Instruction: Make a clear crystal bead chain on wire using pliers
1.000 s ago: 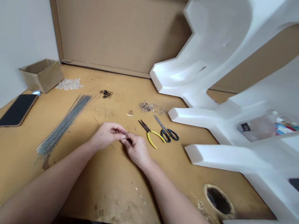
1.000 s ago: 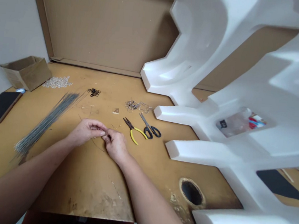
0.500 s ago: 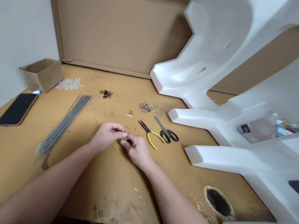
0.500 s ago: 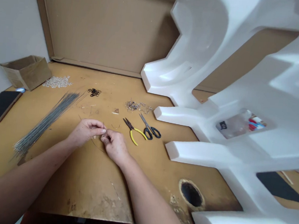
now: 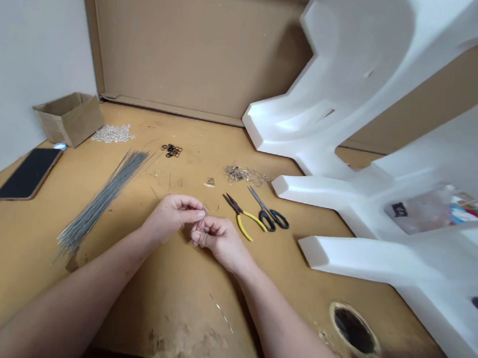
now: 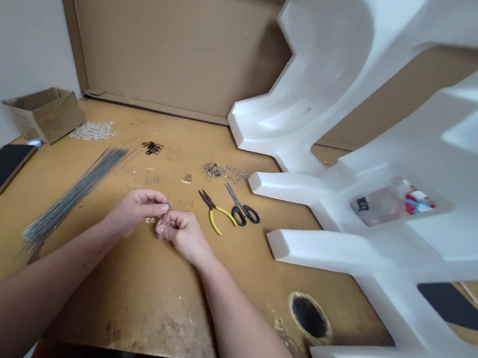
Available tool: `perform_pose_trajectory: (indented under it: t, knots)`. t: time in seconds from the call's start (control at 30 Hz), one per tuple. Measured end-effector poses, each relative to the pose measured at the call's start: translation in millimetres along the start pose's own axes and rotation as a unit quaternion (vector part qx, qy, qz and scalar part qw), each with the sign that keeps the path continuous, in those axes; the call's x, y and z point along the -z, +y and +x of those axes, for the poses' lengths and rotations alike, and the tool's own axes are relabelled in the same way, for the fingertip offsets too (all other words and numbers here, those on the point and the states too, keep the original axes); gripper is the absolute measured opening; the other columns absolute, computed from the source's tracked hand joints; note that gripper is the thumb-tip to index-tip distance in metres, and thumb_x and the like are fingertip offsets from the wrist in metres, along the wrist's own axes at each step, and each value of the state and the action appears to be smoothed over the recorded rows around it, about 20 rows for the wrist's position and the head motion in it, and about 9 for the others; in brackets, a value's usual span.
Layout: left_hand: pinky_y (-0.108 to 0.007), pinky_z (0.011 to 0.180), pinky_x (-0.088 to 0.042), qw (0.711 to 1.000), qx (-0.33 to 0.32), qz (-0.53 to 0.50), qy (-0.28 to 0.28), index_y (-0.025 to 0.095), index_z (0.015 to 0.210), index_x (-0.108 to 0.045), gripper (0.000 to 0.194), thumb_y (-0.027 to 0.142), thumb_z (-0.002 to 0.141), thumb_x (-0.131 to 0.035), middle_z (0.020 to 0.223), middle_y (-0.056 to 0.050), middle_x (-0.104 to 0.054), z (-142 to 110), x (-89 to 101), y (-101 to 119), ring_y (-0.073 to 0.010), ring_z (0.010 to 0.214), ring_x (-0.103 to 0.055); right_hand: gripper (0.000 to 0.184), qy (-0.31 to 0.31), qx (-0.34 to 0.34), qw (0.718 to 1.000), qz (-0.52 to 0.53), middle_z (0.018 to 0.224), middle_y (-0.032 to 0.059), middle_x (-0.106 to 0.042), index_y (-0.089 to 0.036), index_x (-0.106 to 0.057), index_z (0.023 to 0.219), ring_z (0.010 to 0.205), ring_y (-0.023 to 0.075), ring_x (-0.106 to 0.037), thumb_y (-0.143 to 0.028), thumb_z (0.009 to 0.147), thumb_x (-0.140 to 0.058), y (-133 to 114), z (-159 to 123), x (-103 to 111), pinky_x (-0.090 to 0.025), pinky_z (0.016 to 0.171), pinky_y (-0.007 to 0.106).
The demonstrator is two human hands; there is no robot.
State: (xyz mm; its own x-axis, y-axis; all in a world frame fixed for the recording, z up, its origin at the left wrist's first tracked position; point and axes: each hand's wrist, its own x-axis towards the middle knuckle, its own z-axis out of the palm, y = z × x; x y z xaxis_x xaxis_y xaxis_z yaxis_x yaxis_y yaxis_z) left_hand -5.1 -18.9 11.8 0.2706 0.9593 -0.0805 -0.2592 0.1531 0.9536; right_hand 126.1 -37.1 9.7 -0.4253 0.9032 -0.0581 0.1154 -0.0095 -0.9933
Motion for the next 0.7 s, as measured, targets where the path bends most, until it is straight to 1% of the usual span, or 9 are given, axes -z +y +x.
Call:
perform_pose_trajectory:
  t: [0.17,0.4,0.7]
  knots:
    - [-0.023,0.057,-0.041,1.0,0.001,-0.021,0.011,0.013,0.061,-0.061,0.014,0.019,0.049,-0.066,0.059,0.001,-0.06,-1.6,0.0,4.1,-0.0077,0.053,-0.051,0.015,-0.009,-0.007,1.0,0.015,0.048,-0.0032,-0.05,-0.016,-0.05,0.051,0.045,0.007,-0.039,-0.024,0.06,-0.058,-0.8,1.3,0.3,-0.03,0.048,0.021]
    - [-0.024,0.055,-0.041,1.0,0.006,-0.023,0.003,0.013,0.062,-0.061,0.015,0.02,0.049,-0.066,0.052,0.001,-0.058,-1.9,0.0,5.2,-0.0086,0.049,-0.051,0.019,-0.007,-0.009,1.0,0.025,0.048,-0.0032,-0.05,-0.016,-0.05,0.052,0.045,0.0072,-0.039,-0.029,0.06,-0.061,0.4,1.9,1.0,-0.03,0.047,0.022]
    - [-0.022,0.051,-0.037,0.999,0.019,-0.028,-0.006,0.013,0.061,-0.059,0.015,0.024,0.051,-0.066,0.05,0.002,-0.056,0.0,0.3,4.1,-0.0071,0.047,-0.047,0.023,-0.011,-0.002,1.0,0.028,0.048,-0.0037,-0.048,-0.016,-0.048,0.05,0.045,0.0072,-0.039,-0.031,0.06,-0.061,-2.5,1.6,0.8,-0.03,0.048,0.022]
